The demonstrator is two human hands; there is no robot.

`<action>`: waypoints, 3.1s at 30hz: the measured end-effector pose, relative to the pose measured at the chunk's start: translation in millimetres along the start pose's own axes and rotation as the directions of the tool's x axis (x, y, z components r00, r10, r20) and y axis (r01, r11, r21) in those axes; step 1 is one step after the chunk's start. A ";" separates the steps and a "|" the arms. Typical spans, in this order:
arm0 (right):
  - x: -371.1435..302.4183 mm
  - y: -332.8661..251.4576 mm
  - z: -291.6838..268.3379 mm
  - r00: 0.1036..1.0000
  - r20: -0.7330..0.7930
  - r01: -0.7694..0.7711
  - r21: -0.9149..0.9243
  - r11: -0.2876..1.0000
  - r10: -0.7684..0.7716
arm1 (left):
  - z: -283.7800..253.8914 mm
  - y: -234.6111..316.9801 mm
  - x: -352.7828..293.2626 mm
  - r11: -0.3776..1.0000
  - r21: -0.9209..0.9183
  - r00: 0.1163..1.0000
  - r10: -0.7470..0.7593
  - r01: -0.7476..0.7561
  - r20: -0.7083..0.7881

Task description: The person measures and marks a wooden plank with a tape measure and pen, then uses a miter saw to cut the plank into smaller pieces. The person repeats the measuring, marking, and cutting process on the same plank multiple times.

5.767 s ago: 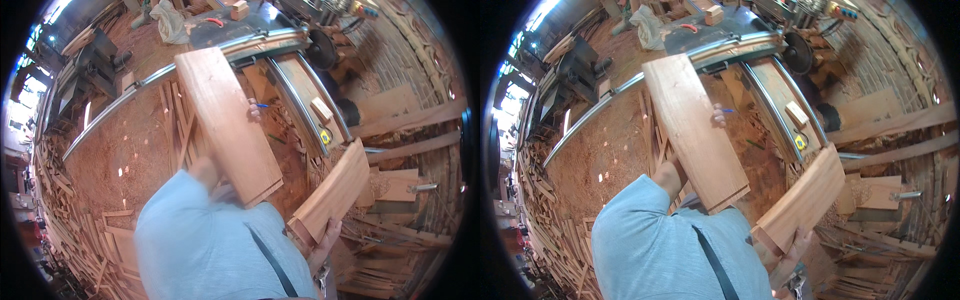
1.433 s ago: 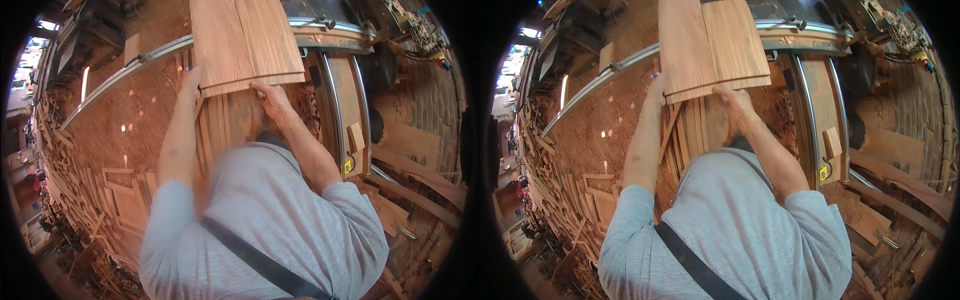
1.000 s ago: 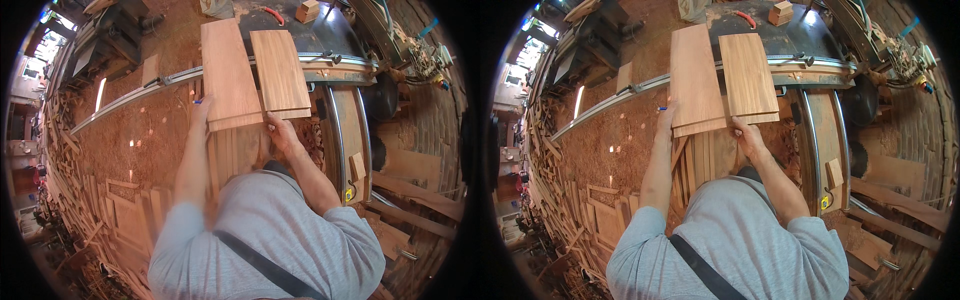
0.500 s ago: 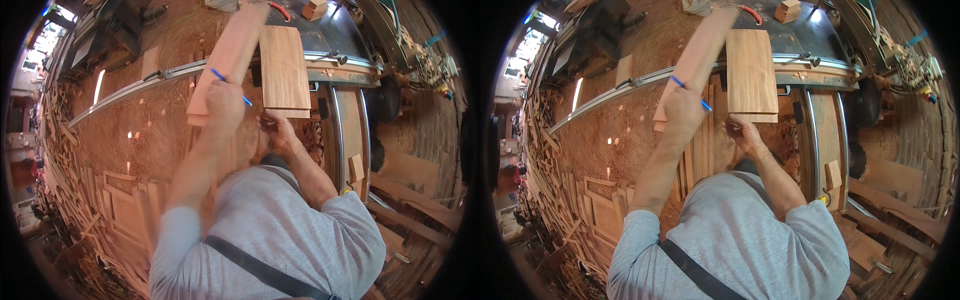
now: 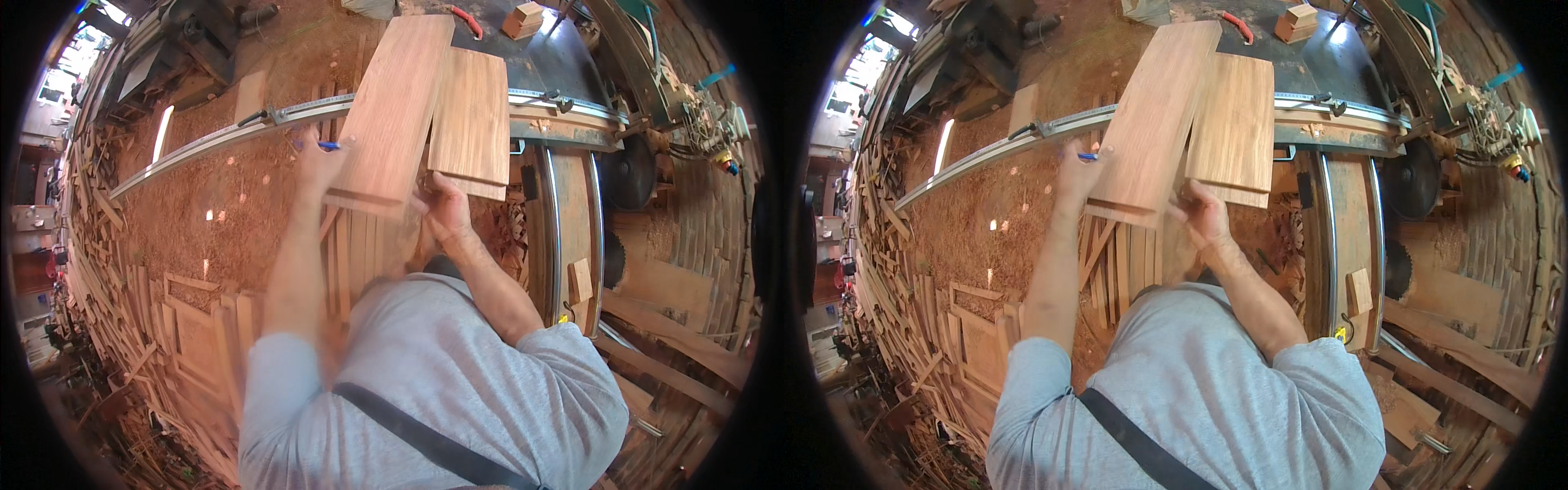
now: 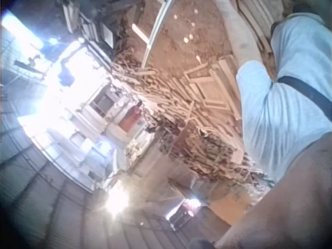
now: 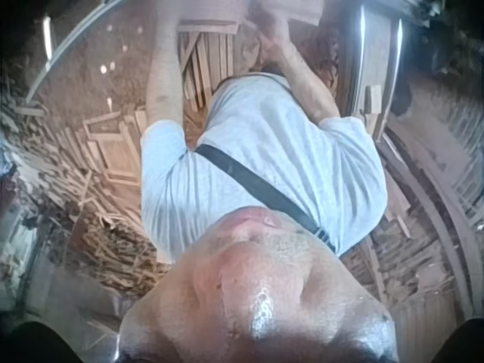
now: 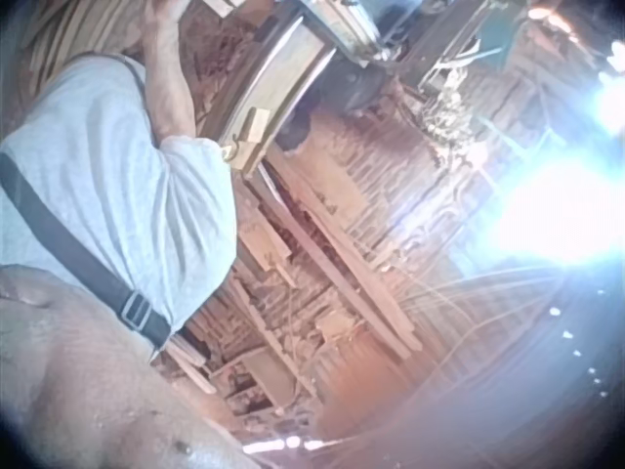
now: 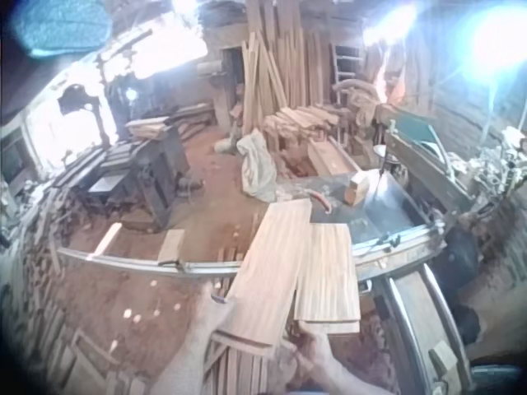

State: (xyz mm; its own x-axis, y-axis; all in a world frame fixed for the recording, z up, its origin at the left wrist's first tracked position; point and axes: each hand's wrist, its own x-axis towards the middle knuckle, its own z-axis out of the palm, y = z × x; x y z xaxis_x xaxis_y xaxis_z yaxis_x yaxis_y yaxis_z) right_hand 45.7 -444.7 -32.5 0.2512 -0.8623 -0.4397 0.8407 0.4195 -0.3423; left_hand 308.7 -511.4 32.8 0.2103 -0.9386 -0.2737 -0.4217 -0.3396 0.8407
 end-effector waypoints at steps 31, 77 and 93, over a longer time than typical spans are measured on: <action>-32.2 -70.4 -35.8 0.966 -0.242 0.020 -0.277 0.961 -0.090 | 114.2 11.1 -5.0 0.814 -0.551 0.980 -0.114 0.185 0.160; -30.7 -76.3 -33.7 0.954 -0.242 0.087 -0.340 0.936 -0.176 | 37.5 60.2 -6.4 0.898 -0.393 0.978 0.207 -0.198 -0.019; -36.0 -74.6 -25.4 0.951 -0.271 0.055 -0.336 0.940 -0.153 | 105.7 107.2 37.0 0.902 0.207 0.925 0.363 -0.379 0.112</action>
State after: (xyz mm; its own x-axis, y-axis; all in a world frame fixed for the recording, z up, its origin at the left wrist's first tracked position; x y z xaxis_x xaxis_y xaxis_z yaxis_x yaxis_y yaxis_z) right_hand -38.2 -437.8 -12.2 -0.0192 -0.8069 -0.5903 0.6433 0.4420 -0.6252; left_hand 178.1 -589.0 63.4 -0.0576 -0.9983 -0.0007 -0.6425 0.0365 0.7654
